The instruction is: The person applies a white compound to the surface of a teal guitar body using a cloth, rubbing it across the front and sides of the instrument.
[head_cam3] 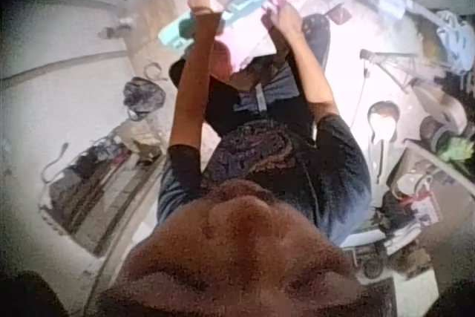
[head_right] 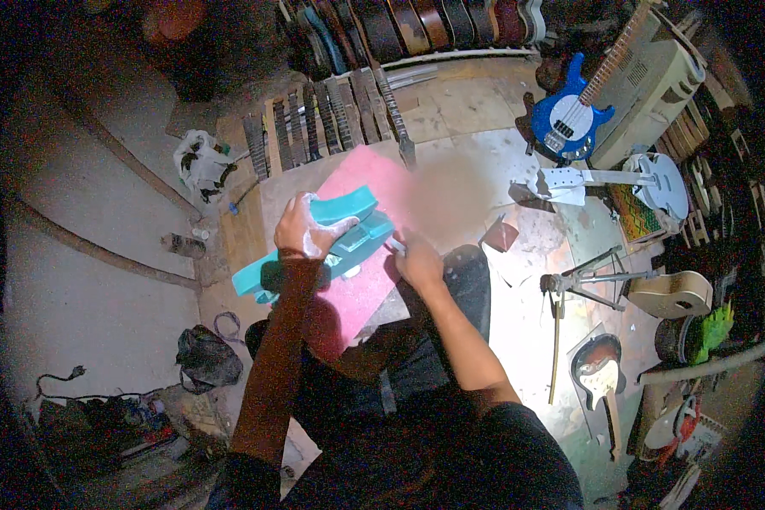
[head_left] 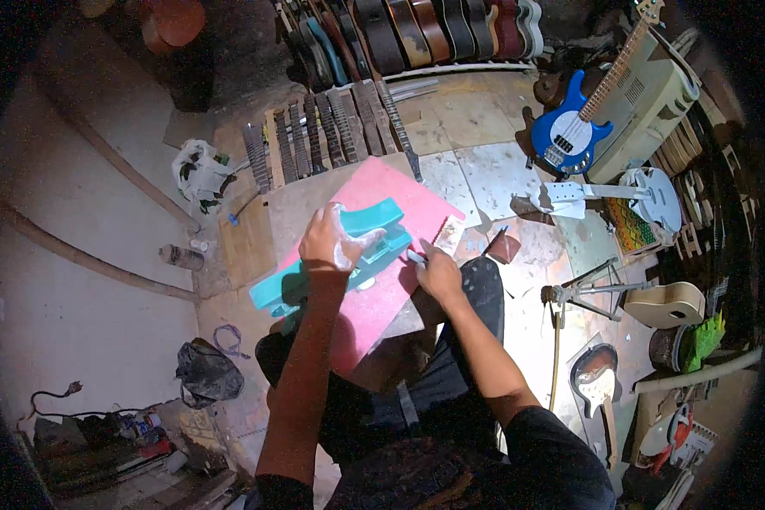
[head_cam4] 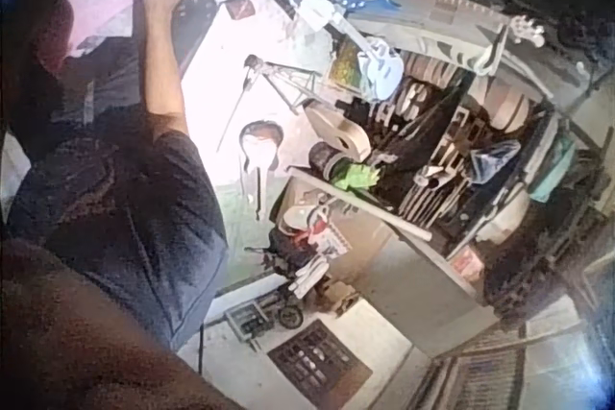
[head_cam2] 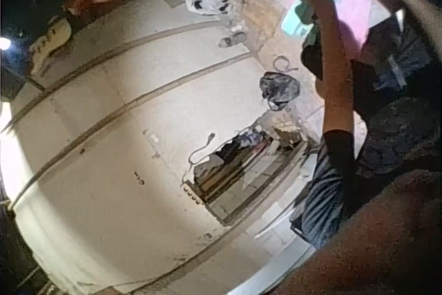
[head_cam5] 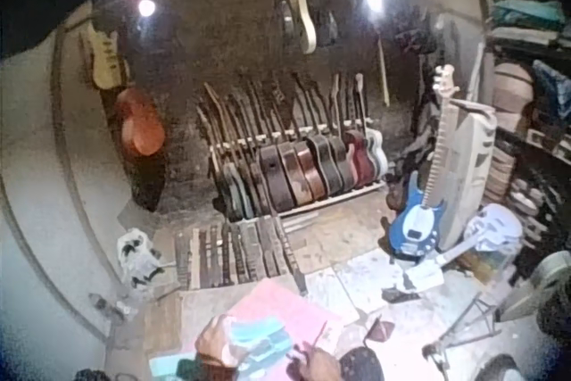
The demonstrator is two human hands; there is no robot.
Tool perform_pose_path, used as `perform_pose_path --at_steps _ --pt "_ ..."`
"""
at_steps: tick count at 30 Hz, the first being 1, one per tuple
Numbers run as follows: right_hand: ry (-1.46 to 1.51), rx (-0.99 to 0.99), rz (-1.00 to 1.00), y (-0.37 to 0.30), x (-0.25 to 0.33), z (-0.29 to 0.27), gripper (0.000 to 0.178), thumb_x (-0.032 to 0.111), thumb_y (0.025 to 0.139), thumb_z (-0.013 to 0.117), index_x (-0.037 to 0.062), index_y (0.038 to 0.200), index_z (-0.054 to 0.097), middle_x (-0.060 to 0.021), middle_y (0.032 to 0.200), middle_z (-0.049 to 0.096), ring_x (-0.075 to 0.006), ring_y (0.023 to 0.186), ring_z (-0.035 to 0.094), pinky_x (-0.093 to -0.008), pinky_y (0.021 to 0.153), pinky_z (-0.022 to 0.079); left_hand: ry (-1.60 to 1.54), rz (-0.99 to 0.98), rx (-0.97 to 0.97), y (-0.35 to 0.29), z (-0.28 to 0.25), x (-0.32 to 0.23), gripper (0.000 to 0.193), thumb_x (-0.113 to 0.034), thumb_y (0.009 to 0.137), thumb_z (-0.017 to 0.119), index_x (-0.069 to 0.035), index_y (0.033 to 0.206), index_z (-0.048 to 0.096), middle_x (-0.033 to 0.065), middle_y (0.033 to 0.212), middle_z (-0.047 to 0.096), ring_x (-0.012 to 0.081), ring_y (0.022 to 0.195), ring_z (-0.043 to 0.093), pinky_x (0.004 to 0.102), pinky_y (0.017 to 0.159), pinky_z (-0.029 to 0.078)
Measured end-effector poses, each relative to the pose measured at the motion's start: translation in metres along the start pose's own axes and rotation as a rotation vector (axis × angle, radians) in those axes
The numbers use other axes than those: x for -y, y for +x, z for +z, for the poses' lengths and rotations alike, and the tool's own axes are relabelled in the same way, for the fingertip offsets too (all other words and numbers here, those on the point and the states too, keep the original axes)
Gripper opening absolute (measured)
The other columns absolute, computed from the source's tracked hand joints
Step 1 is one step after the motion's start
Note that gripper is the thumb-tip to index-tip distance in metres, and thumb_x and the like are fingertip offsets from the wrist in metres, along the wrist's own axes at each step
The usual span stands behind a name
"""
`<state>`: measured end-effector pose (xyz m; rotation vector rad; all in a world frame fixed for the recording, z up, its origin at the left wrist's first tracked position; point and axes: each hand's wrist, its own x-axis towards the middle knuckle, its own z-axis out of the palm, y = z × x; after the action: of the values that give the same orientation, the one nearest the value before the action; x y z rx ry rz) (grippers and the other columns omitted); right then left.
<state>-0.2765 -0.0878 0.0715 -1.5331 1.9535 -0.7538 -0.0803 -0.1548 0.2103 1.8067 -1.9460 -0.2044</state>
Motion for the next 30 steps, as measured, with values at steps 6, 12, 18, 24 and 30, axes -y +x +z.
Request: perform_pose_path --at_steps 6,12,18,24,30 --pt "0.076 0.095 -0.191 -0.001 0.002 0.012 0.068 0.017 0.082 0.066 0.0107 0.148 0.054 -0.0211 0.116 0.071 -0.0418 0.107 0.067 -0.0515 0.094 0.053 0.012 0.016 -0.046 0.007 0.0 -0.004 0.077 -0.056 0.06 0.095 -0.005 0.109 0.066 0.0156 0.1 0.07 0.0393 0.095 0.07 0.0469 0.08 0.057" --pt "0.731 0.496 0.194 -0.003 0.025 0.032 0.079 0.001 0.082 0.061 0.014 0.158 0.043 -0.0155 0.121 0.071 -0.0238 0.096 0.07 -0.0332 0.086 0.056 -0.014 0.129 -0.116 0.009 -0.001 0.007 0.073 -0.06 0.062 0.093 -0.005 0.104 0.066 0.0155 0.094 0.07 0.0395 0.086 0.071 0.0463 0.074 0.057" --pt "0.489 0.119 -0.261 0.006 0.001 0.031 0.07 0.009 0.082 0.065 0.015 0.151 0.053 -0.018 0.105 0.07 -0.0294 0.089 0.069 -0.0416 0.081 0.055 -0.047 0.145 -0.125 0.011 0.001 0.001 0.071 -0.058 0.063 0.093 -0.006 0.101 0.065 0.0147 0.093 0.069 0.0394 0.086 0.07 0.0468 0.074 0.056" --pt "-0.032 0.214 -0.168 0.005 0.008 0.007 0.071 0.017 0.081 0.067 0.0242 0.15 0.054 -0.0193 0.103 0.068 -0.0424 0.098 0.068 -0.0515 0.085 0.054 -0.024 0.117 -0.105 0.01 -0.003 0.004 0.07 -0.056 0.063 0.093 -0.005 0.103 0.065 0.0153 0.093 0.07 0.0395 0.087 0.07 0.0472 0.075 0.057" --pt "0.339 0.025 0.064 0.022 -0.029 0.022 0.057 0.01 0.084 0.061 0.0081 0.141 0.06 -0.0195 0.123 0.071 -0.0373 0.111 0.069 -0.0417 0.096 0.053 -0.021 0.119 -0.089 0.013 -0.003 0.002 0.073 -0.053 0.062 0.094 -0.003 0.108 0.066 0.0167 0.098 0.07 0.0391 0.089 0.071 0.0465 0.077 0.057"
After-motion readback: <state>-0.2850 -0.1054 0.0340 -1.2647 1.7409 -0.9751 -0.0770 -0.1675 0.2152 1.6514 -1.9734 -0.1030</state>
